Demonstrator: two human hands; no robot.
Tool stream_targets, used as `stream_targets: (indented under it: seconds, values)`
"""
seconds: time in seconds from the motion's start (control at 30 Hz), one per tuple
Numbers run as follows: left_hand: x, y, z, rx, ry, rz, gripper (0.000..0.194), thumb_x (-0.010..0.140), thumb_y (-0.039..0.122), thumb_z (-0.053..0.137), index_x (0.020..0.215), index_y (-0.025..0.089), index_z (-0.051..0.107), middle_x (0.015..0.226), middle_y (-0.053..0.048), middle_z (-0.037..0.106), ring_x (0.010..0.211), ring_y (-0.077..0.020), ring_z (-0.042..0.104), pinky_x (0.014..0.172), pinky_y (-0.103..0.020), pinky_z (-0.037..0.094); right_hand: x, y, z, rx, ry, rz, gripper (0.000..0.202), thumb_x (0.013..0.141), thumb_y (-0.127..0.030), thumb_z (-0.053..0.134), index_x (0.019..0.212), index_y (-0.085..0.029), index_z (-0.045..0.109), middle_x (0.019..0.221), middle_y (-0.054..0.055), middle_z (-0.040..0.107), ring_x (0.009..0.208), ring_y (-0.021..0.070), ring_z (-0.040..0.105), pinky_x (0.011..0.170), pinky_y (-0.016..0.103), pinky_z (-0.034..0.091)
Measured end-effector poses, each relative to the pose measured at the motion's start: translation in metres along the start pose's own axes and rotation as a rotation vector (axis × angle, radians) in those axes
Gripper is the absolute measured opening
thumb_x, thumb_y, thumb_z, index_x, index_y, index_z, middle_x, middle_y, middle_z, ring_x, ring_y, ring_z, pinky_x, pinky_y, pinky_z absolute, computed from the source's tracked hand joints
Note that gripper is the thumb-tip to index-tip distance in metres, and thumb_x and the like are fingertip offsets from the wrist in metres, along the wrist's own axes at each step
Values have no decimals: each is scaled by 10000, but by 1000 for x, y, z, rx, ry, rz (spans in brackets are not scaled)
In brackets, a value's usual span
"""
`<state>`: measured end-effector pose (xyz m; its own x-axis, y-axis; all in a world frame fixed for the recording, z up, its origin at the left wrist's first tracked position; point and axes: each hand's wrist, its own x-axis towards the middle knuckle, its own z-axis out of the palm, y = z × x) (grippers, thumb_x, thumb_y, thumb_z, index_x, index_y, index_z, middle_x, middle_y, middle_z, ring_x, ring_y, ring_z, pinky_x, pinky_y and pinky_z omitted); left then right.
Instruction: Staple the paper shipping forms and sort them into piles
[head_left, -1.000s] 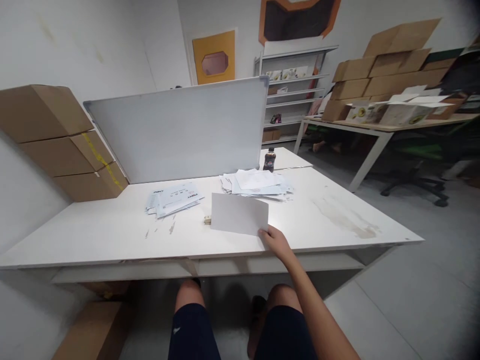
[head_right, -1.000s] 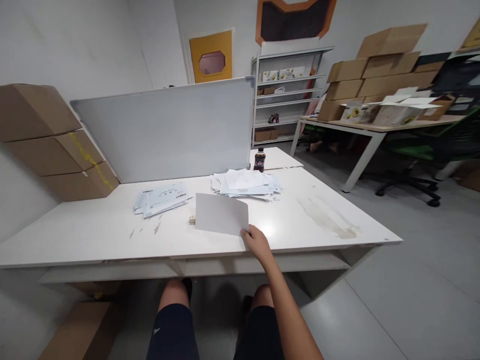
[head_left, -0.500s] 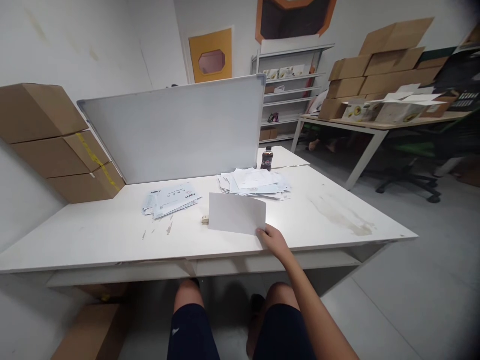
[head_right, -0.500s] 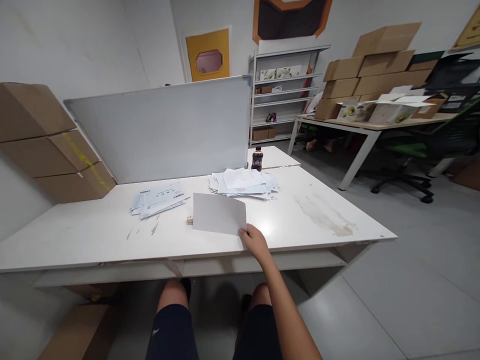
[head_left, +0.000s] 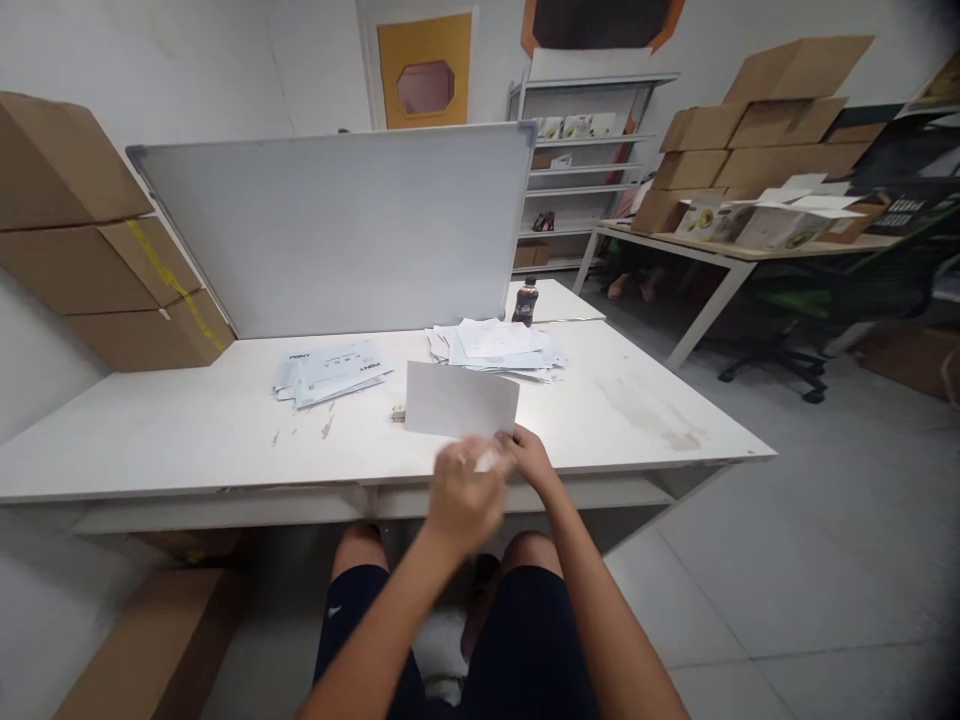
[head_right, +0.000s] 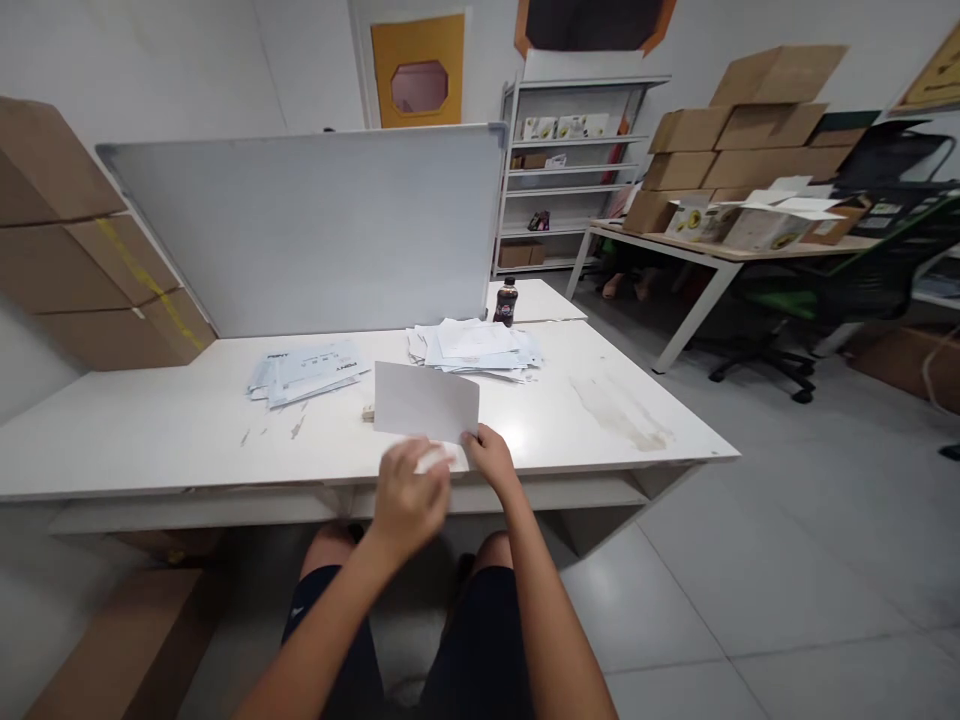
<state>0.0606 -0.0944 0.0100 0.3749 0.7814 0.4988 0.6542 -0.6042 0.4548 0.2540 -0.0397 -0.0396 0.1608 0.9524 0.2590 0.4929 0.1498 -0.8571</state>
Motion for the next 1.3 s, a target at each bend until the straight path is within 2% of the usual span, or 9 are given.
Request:
stream_targets:
  seconds: [0.1,0.17,0.27,0.37,0.53,0.87,0.97,1.13,1.3]
  values:
    - [21,-31,-10,-17,312,-165,579,872,303,592,1406,215,387,1457,-168,360,1397,-363,273,1134,-594,256,-1,1,-4,113,144,-91,325,814,-448,458,859,-219,684,956,69,630,953,247,553,867,377,429]
    - [38,-63,-15,-142,406,-273,750,830,344,635,1457,170,261,1455,-206,339,1380,-356,304,1120,-561,294,-2,1,-8,156,220,-133,317,825,-453,486,867,-233,711,1044,80,606,1047,259,526,938,406,406]
    - [54,-105,-17,-554,209,-389,686,913,450,478,1472,180,184,1238,-156,540,1103,-256,579,938,-438,489,-5,0,-14,233,199,-119,263,790,-448,588,867,-249,741,1167,84,571,1113,271,512,970,421,404]
    - [56,-124,-13,-789,72,-416,549,952,525,334,1392,196,339,1113,-103,603,1012,-214,631,876,-374,511,-6,0,-20,392,133,-102,286,737,-453,666,907,-239,748,1349,95,495,1173,287,514,949,400,442]
    - [49,-118,-7,-789,-85,-368,618,847,494,552,1376,235,365,1329,-129,511,967,-208,659,818,-370,534,-5,1,-25,489,102,-28,258,659,-414,724,862,-257,753,1466,58,439,1324,322,410,996,418,431]
    - [42,-89,-10,-23,-245,113,308,829,239,566,1127,210,641,1174,-106,619,1172,-289,528,1042,-474,421,-5,-2,-32,536,82,15,198,629,-352,713,786,-230,723,1423,82,507,1258,333,504,926,406,470]
    - [41,-86,-10,30,-241,99,319,867,276,535,1162,198,628,1201,-121,614,1185,-300,526,1040,-483,416,-6,2,-38,643,88,7,207,626,-331,704,809,-236,698,1393,74,544,1202,323,553,923,415,467]
    - [41,-90,-8,-70,-204,13,410,919,336,455,1289,184,547,1332,-120,569,1254,-275,508,1075,-446,398,0,8,-36,748,246,-19,219,643,-378,668,798,-227,633,1373,91,558,1105,311,611,889,436,481]
    - [36,-95,-8,-160,-223,-107,533,940,354,406,1443,181,385,1434,-138,498,1239,-264,546,1070,-444,406,22,6,-25,732,254,-59,392,720,-467,596,1011,-208,638,1298,123,604,1073,294,631,922,481,477]
